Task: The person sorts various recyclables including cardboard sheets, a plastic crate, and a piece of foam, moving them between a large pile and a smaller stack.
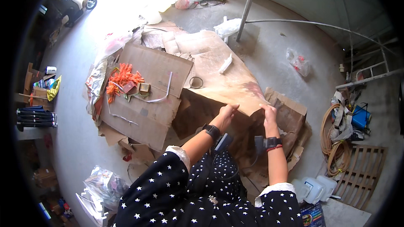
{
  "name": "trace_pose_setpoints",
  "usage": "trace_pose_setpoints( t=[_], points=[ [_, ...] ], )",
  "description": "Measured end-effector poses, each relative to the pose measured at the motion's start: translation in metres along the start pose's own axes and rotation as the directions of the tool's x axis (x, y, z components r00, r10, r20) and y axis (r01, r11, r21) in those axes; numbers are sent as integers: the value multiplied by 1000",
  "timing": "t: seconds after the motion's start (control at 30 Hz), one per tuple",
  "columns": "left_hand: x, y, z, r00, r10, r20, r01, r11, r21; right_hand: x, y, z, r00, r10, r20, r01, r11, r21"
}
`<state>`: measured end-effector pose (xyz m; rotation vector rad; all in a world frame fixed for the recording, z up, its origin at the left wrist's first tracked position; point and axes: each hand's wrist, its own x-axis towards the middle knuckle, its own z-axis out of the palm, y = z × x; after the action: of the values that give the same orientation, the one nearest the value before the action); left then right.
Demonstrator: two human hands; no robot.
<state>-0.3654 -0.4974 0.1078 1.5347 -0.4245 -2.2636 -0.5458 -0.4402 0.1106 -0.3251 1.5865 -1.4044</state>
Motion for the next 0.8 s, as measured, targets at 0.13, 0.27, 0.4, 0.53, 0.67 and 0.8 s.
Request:
trace_pose_setpoints(
  t=[0.13,0.27,0.4,0.53,0.67,0.8],
  points=[
    [-21,16,34,999,44,27,-42,994,-97,15,-33,-14,994,-87,-65,81,993,-89],
    [-32,44,61,983,109,149,-97,992,-82,13,-95,-9,994,-59,-89,51,994,-94],
    [-68,79,100,955,250,159,-220,958,-183,7,-155,-7,984,-101,-146,90,993,-80],
    [-93,109,128,924,305,231,-290,952,-98,17,-198,-21,995,-74,-60,71,997,-40],
    [-108,126,119,835,312,454,-412,900,140,23,-226,-28,998,-61,-13,60,996,-63],
    [-105,134,64,719,336,609,-695,313,647,6,-252,-13,990,-139,-29,131,974,-186]
  ],
)
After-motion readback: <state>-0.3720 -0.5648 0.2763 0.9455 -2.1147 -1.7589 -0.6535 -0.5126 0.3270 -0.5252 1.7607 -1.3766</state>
